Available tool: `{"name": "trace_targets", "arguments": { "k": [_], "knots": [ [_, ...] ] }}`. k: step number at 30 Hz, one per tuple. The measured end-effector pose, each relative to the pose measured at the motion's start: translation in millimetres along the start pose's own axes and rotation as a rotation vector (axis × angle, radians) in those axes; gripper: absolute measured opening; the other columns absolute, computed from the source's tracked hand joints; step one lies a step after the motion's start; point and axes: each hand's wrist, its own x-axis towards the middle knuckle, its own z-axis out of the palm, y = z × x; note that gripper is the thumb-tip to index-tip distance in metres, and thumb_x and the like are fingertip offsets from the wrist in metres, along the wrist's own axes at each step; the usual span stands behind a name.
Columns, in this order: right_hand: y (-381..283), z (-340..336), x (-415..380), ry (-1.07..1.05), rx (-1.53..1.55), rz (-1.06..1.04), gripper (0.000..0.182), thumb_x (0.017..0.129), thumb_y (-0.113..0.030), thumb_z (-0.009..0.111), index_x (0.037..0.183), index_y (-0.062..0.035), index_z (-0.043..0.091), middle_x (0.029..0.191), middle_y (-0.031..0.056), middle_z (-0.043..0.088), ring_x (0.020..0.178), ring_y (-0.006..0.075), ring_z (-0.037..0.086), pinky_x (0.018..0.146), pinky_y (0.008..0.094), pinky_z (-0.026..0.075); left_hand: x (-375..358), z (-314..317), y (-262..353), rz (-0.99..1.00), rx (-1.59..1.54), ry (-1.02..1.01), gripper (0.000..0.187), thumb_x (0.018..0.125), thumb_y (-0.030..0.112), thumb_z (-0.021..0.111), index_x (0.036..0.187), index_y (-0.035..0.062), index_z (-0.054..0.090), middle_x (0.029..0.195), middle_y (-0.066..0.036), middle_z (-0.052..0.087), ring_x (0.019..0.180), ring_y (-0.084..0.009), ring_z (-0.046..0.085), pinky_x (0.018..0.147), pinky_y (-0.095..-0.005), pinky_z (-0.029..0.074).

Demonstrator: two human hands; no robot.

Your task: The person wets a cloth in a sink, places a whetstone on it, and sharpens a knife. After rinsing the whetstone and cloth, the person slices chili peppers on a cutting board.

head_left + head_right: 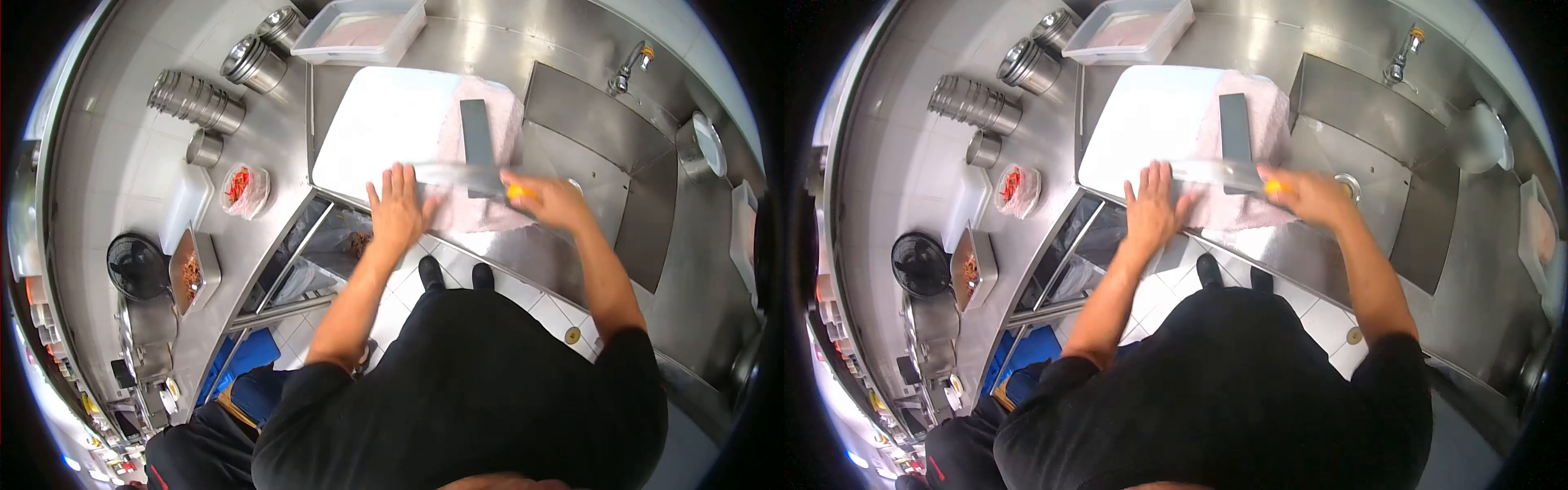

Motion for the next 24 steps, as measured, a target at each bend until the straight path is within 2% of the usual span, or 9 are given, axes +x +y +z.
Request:
{"name": "trace_targets", "arguments": {
  "k": [2, 4, 7, 10, 12, 18, 20, 21, 24],
  "knots": [
    [12.3, -8.7, 52.3, -0.002, 0.046, 0.031, 0.051, 0.094, -0.042, 0.064, 0.143, -0.0319, 0.055, 0.125, 0.0053, 0.069, 0.108, 0.0317, 0.067, 0.093, 0.0420, 0.052, 46.5, 6.5, -17.9, -0.048, 0.003, -0.073, 0.085, 0.094, 0.062, 0.052, 0.150, -0.0009, 0.038, 0.156, -0.024, 0.037, 0.144, -0.0408, 0.036, 0.112, -0.0689, 0.026],
    [22.8, -21.9, 97.6, 0.014, -0.086, 0.060, 0.054, 0.093, -0.043, 0.063, 0.145, -0.0310, 0.052, 0.123, 0.0089, 0.070, 0.110, 0.0326, 0.066, 0.093, 0.0422, 0.051, 91.3, 2.6, -31.7, -0.097, 0.016, -0.139, 0.086, 0.096, 0.063, 0.048, 0.150, -0.0017, 0.037, 0.155, -0.026, 0.037, 0.143, -0.0424, 0.036, 0.110, -0.0675, 0.029],
    [25.0, -28.4, 108.7, 0.254, -0.099, 0.192, 0.065, 0.090, -0.040, 0.068, 0.150, -0.0320, 0.045, 0.125, 0.0114, 0.069, 0.113, 0.0345, 0.065, 0.094, 0.0433, 0.051, 97.9, -3.0, -16.8, -0.117, -0.107, -0.002, 0.084, 0.097, 0.060, 0.049, 0.153, -0.0010, 0.033, 0.155, -0.031, 0.033, 0.144, -0.0453, 0.033, 0.113, -0.0634, 0.029],
    [87.4, -6.4, 141.7, 0.617, 0.027, 0.139, 0.060, 0.094, -0.040, 0.062, 0.150, -0.0250, 0.045, 0.117, 0.0230, 0.068, 0.104, 0.0427, 0.066, 0.087, 0.0492, 0.053, 60.3, 11.1, 17.6, -0.046, -0.243, -0.002, 0.081, 0.098, 0.055, 0.050, 0.155, 0.0012, 0.030, 0.158, -0.033, 0.025, 0.147, -0.0467, 0.027, 0.116, -0.0632, 0.023],
    [90.7, -19.1, 166.4, 0.586, -0.041, 0.355, 0.061, 0.095, -0.036, 0.061, 0.151, -0.0215, 0.043, 0.118, 0.0271, 0.066, 0.103, 0.0460, 0.065, 0.087, 0.0514, 0.053, 42.7, 29.7, 33.8, -0.044, -0.268, -0.079, 0.075, 0.100, 0.056, 0.046, 0.156, 0.0083, 0.030, 0.160, -0.029, 0.024, 0.150, -0.0449, 0.021, 0.119, -0.0619, 0.016],
    [112.0, -12.1, 229.2, 0.536, -0.135, 0.331, 0.068, 0.091, -0.026, 0.057, 0.154, -0.0119, 0.035, 0.118, 0.0287, 0.066, 0.108, 0.0460, 0.064, 0.093, 0.0511, 0.050, 33.7, 23.2, 32.4, -0.028, -0.266, -0.098, 0.073, 0.100, 0.060, 0.039, 0.155, 0.0119, 0.035, 0.161, -0.023, 0.026, 0.151, -0.0422, 0.019, 0.121, -0.0587, 0.011],
    [106.1, -16.4, 226.5, 0.524, -0.144, 0.387, 0.070, 0.090, -0.024, 0.057, 0.155, -0.0100, 0.034, 0.118, 0.0294, 0.065, 0.110, 0.0455, 0.064, 0.095, 0.0506, 0.049, 29.8, 21.1, 32.2, -0.025, -0.288, -0.094, 0.072, 0.101, 0.059, 0.039, 0.155, 0.0121, 0.036, 0.161, -0.023, 0.026, 0.151, -0.0423, 0.019, 0.121, -0.0585, 0.012],
    [105.3, -16.1, 221.1, 0.567, -0.123, 0.359, 0.070, 0.089, -0.025, 0.058, 0.154, -0.0085, 0.036, 0.120, 0.0301, 0.065, 0.112, 0.0442, 0.063, 0.095, 0.0495, 0.049, 27.3, 19.1, 29.5, -0.025, -0.298, -0.104, 0.072, 0.100, 0.060, 0.040, 0.155, 0.0132, 0.036, 0.161, -0.023, 0.026, 0.151, -0.0422, 0.019, 0.122, -0.0581, 0.012],
    [107.2, -11.9, 203.6, 0.515, -0.110, 0.335, 0.068, 0.090, -0.024, 0.059, 0.153, -0.0085, 0.039, 0.123, 0.0299, 0.063, 0.113, 0.0433, 0.063, 0.096, 0.0474, 0.050, 16.8, 13.4, 14.8, 0.013, -0.326, -0.126, 0.072, 0.100, 0.060, 0.041, 0.155, 0.0146, 0.036, 0.161, -0.022, 0.026, 0.151, -0.0422, 0.019, 0.122, -0.0578, 0.012]
  ]
}}
